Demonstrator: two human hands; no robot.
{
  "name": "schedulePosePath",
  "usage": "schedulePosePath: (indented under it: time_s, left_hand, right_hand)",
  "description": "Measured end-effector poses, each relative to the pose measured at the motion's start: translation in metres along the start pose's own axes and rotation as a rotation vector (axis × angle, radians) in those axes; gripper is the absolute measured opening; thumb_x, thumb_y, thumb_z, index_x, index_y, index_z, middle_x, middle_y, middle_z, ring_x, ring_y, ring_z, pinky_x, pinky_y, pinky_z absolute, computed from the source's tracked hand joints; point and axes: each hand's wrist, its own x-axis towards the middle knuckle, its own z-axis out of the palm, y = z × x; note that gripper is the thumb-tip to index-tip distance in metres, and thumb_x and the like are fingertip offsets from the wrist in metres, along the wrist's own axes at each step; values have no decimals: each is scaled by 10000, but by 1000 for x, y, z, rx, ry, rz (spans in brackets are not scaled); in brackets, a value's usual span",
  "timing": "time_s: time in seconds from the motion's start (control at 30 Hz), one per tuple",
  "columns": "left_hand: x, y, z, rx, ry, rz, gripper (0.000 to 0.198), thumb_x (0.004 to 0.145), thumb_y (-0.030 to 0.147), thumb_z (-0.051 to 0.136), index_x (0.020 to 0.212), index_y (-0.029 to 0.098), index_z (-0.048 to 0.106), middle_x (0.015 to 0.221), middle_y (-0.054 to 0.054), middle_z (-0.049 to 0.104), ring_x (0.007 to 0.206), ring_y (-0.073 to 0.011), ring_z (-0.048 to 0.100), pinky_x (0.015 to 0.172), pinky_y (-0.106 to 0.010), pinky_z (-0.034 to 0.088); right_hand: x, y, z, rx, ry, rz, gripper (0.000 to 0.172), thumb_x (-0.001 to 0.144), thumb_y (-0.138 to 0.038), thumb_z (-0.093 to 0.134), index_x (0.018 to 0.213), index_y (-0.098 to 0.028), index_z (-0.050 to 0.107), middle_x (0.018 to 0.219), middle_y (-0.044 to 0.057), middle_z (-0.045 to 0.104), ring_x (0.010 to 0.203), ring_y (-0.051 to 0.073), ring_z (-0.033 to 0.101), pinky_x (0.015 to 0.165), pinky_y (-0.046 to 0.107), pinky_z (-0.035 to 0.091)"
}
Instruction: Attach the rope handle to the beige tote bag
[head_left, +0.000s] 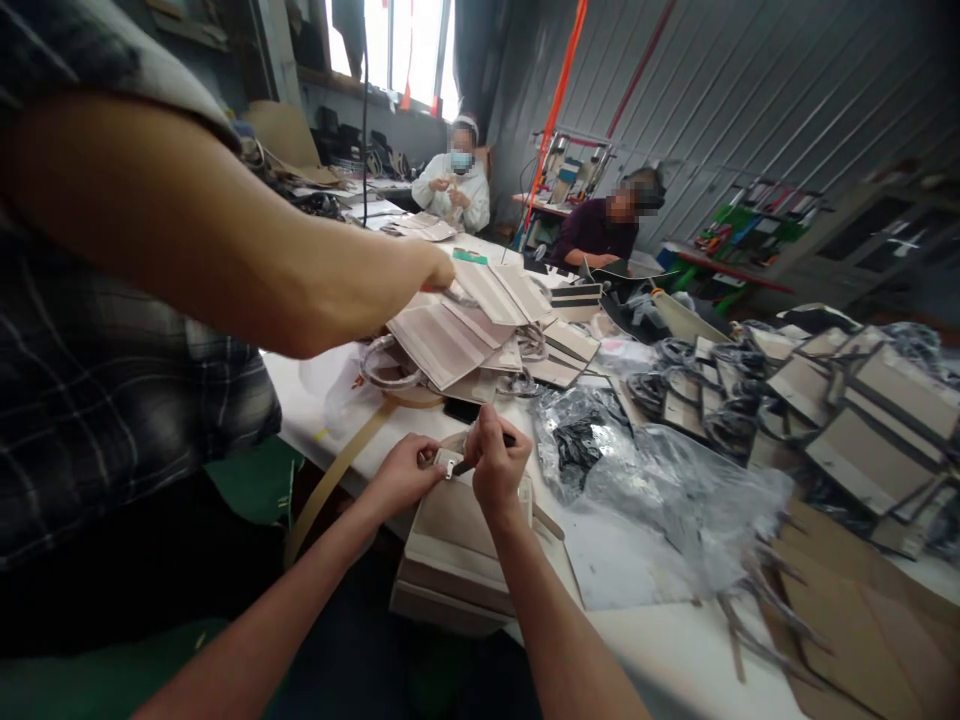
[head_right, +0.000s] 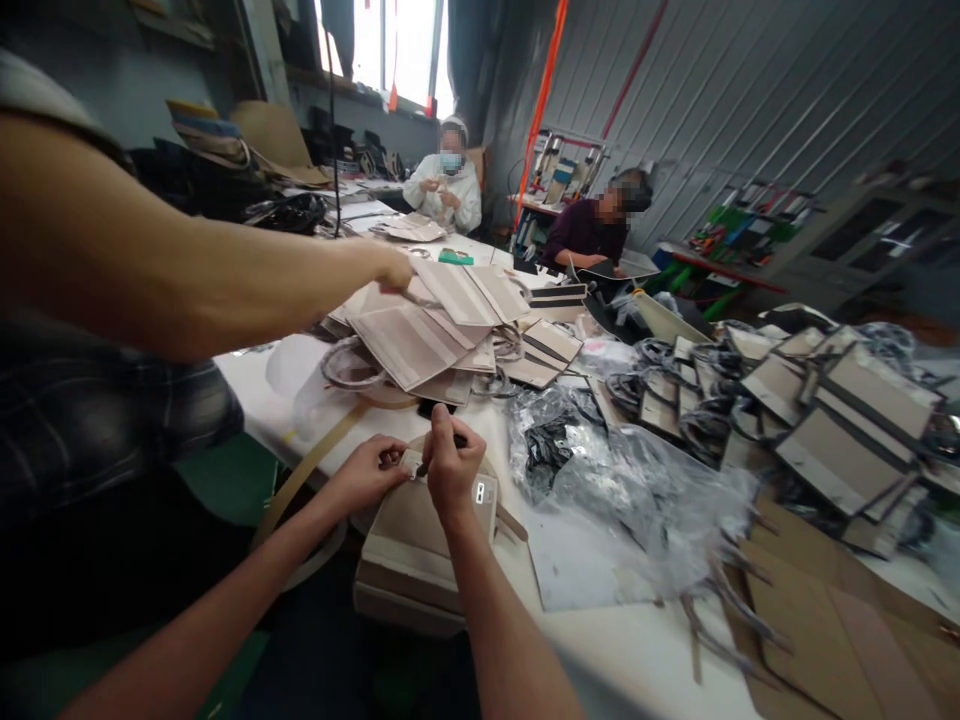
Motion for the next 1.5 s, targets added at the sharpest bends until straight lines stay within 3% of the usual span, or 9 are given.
schedulePosePath:
  time_s: [0.13, 0.33, 0.6, 0.77, 0.93, 1.07, 1.33, 1.5]
  left_hand:
    - [3, -1, 4, -10, -1, -32, 178, 765, 193, 763, 938, 159, 740, 859, 12, 638, 821, -174, 584, 747, -295, 440]
    - [9, -8, 5, -89, -24, -91, 211, 709, 184, 764, 909, 174, 697, 769, 45, 593, 729, -153, 552, 661, -278, 390]
    - [19, -4, -6, -238, -153, -181, 215, 655, 289, 767, 819, 167, 701, 679, 45, 563, 647, -140, 510, 586, -263, 342]
    - [22, -2, -8, -164, -170, -104, 185, 611, 306, 706, 742, 191, 645, 657, 44, 539, 649, -143, 474, 605, -283, 320]
    - [25, -17, 1, -129, -108, -76, 232, 579, 384, 650, 660, 247, 481, 629, 56, 459, 660, -159, 433, 628, -295, 299]
    - [42, -33, 10, -155, -127, -43, 262, 563, 436, 629, 661, 254, 467, 642, 46, 442, 686, -177, 429, 648, -304, 326]
    - [45, -30, 10, -140, -142, -117, 337, 508, 455, 648, 654, 269, 409, 603, 46, 423, 663, -176, 390, 655, -310, 288]
    - [50, -40, 12, -167, -166, -103, 356, 508, 470, 709, 651, 256, 462, 613, 47, 401, 692, -181, 378, 682, -319, 290]
  right_hand:
    - [2, 4, 6, -41, -42, 11, 625, 1058, -586, 667, 566, -255, 467, 479, -57, 413, 437, 114, 383, 468, 320, 285]
    - [2, 11, 9, -102, -54, 26, 607, 1065, -578, 661, 586, -252, 478, 504, -57, 421, 455, 112, 376, 479, 320, 292]
    - [0, 16, 10, -117, -67, 49, 609, 1056, -604, 658, 596, -264, 450, 488, -66, 407, 436, 111, 356, 471, 316, 282]
    - [-1, 16, 7, -217, -67, -15, 630, 1054, -609, 657, 563, -245, 503, 491, -42, 465, 476, 122, 406, 517, 310, 329]
    - [2, 26, 12, -239, 14, -86, 715, 981, -775, 626, 503, -268, 466, 419, -38, 402, 395, 145, 354, 432, 328, 280]
    - [12, 41, 18, -220, 87, -147, 718, 953, -830, 622, 526, -268, 488, 404, -44, 361, 372, 143, 334, 402, 321, 229]
    - [10, 32, 18, -185, 60, -148, 742, 957, -813, 637, 504, -250, 471, 423, -42, 344, 397, 129, 323, 425, 314, 226]
    - [9, 33, 19, -164, 81, -155, 726, 943, -784, 673, 498, -246, 472, 419, -40, 344, 402, 131, 324, 421, 313, 222]
